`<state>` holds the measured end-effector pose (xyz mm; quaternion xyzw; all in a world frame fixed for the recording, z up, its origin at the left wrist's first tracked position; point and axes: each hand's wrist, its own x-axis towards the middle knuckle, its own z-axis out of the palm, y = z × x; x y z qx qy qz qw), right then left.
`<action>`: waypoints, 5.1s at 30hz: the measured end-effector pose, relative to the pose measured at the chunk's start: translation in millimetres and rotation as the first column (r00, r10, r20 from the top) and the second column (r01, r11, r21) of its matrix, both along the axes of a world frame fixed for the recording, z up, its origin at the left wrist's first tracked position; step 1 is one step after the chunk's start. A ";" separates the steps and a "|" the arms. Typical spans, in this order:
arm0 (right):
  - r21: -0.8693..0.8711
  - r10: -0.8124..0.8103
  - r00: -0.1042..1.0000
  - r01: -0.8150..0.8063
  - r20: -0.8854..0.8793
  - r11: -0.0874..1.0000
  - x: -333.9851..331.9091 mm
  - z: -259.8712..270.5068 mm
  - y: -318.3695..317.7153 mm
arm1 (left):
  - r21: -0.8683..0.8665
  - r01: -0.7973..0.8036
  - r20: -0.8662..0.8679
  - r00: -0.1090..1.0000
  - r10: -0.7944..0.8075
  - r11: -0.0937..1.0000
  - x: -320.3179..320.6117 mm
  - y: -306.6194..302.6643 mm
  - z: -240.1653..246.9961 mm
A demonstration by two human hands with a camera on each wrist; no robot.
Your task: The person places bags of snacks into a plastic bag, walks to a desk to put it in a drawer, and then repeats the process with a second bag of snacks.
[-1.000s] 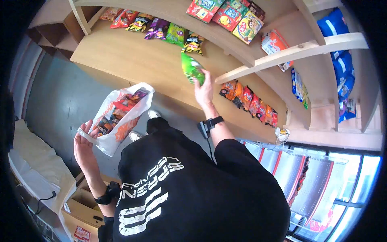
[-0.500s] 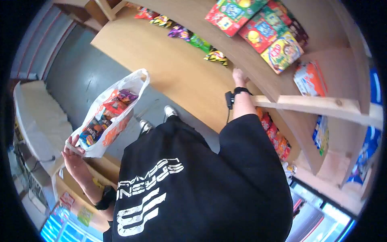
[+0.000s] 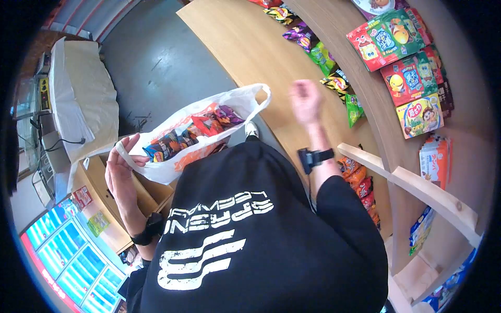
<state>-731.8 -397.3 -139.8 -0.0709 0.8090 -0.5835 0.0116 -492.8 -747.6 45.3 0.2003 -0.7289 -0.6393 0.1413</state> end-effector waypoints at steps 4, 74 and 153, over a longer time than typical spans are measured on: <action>-0.007 0.738 0.614 -0.767 0.280 0.641 47.7 25.4 -125.1 | 0.014 0.147 -0.082 0.986 -0.146 0.989 -6.5 4.8 15.6; 0.207 -0.204 0.885 0.126 0.418 0.970 -333.9 -124.3 -370.3 | 0.022 -0.328 -0.034 0.944 0.329 0.944 -165.3 -344.4 -5.5; 0.581 -0.464 0.866 0.282 0.189 0.763 -261.7 -97.3 -300.2 | 0.173 -0.125 0.015 0.992 0.124 0.977 -147.1 -399.2 -42.2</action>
